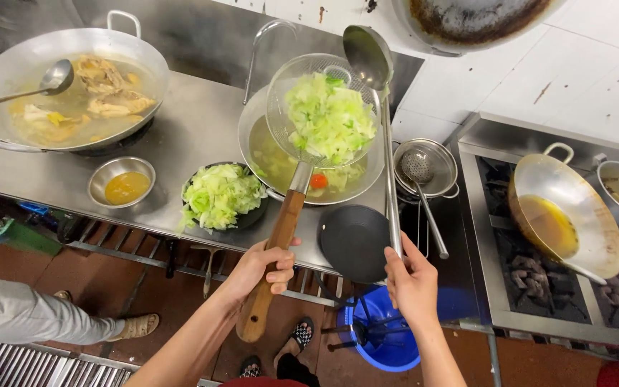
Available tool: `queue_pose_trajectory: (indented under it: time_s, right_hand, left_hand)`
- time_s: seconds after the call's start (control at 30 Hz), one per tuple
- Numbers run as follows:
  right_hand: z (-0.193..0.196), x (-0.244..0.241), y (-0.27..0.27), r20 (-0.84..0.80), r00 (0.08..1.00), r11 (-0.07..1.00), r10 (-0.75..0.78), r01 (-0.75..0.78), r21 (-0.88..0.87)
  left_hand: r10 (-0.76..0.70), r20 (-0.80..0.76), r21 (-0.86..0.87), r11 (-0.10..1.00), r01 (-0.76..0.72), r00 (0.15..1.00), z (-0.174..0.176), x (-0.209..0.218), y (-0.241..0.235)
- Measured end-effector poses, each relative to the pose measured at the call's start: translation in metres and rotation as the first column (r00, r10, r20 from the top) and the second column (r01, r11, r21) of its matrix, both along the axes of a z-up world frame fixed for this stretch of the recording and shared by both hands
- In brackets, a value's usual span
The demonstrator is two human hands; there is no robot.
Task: Plating boiled cabbage from a large pot using a spider strainer in a commercial kitchen.
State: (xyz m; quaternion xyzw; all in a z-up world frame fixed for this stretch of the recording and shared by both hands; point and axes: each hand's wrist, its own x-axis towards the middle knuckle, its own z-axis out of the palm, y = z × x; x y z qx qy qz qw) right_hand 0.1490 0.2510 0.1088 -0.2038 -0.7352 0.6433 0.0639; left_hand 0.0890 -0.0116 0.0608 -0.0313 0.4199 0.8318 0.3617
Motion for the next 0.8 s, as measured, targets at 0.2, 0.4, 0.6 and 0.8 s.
queue_pose_trajectory:
  time_s: [0.2,0.4,0.6,0.8]
  right_hand:
    - [-0.025,0.018,0.001,-0.018,0.997,0.995,-0.077,0.078,0.062]
    - [-0.033,0.045,0.018,0.155,0.982,0.956,-0.111,0.063,0.287]
    - [-0.049,0.051,0.055,0.241,0.966,0.888,-0.087,-0.035,0.459]
    - [-0.08,0.07,0.085,0.318,0.947,0.846,-0.039,-0.138,0.516]
  left_hand:
    - [0.061,0.033,-0.073,0.996,-0.059,0.998,-0.058,0.014,0.006]
    - [-0.048,0.085,-0.133,0.989,0.059,0.995,-0.063,0.051,0.005]
    - [-0.026,0.165,-0.18,0.982,0.056,0.986,-0.039,0.099,0.025]
    - [0.029,0.197,-0.227,0.974,0.017,0.98,-0.042,0.13,0.06]
